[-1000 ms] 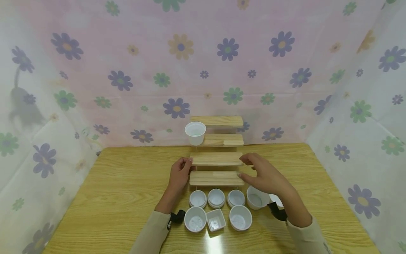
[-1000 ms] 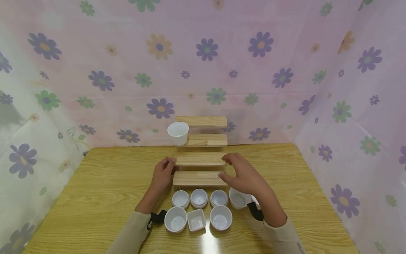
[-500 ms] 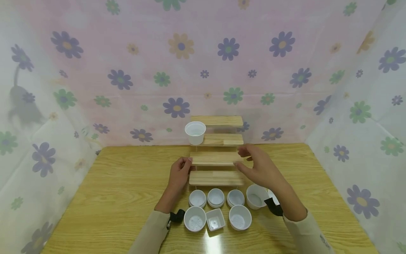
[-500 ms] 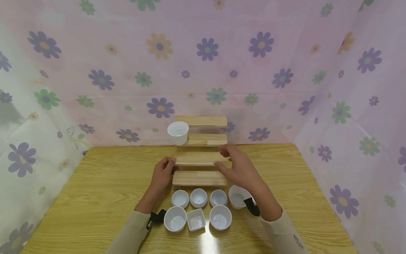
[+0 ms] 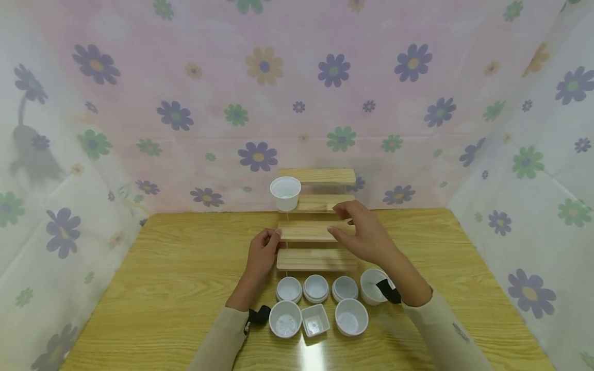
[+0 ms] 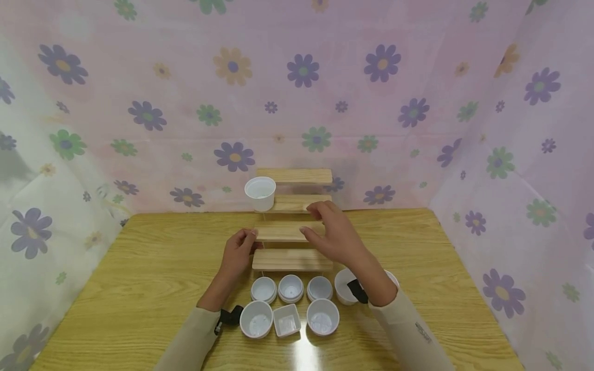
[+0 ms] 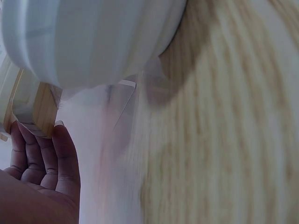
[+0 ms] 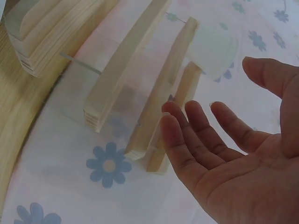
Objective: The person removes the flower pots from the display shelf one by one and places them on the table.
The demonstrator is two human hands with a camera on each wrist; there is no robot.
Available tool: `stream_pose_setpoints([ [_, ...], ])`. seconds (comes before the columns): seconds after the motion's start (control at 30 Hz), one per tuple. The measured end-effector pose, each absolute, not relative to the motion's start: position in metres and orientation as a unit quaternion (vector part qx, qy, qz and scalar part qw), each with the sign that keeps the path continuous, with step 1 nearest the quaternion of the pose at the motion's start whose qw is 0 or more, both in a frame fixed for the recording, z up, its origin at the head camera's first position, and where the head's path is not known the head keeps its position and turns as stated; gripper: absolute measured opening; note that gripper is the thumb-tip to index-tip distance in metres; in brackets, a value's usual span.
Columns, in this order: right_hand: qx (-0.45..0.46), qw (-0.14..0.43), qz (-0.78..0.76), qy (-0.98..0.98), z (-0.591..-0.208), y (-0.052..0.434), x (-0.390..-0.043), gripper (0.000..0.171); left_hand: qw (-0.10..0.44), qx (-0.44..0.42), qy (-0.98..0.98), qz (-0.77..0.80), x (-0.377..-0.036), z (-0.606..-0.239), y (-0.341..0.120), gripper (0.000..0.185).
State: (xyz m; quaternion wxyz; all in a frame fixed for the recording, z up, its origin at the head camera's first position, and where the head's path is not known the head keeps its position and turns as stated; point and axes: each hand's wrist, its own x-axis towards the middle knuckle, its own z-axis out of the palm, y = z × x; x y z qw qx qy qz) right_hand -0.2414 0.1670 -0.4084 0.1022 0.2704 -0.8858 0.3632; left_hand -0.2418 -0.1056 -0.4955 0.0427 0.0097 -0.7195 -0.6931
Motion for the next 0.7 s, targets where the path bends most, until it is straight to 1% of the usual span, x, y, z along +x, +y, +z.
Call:
stream_pose_setpoints([
  [0.23, 0.278, 0.104, 0.368, -0.881, -0.410, 0.156, -0.254, 0.047, 0.043, 0.011, -0.720, -0.692, -0.242, -0.493, -0.106, 0.022],
  [0.5, 0.294, 0.093, 0.367, -0.878, -0.412, 0.140, -0.258, 0.048, 0.048, 0.015, -0.720, -0.692, -0.261, -0.526, -0.109, 0.025],
  [0.7, 0.300, 0.092, 0.364, -0.877, -0.417, 0.132, -0.259, 0.048, 0.059, 0.011, -0.720, -0.692, -0.262, -0.531, -0.109, 0.027],
])
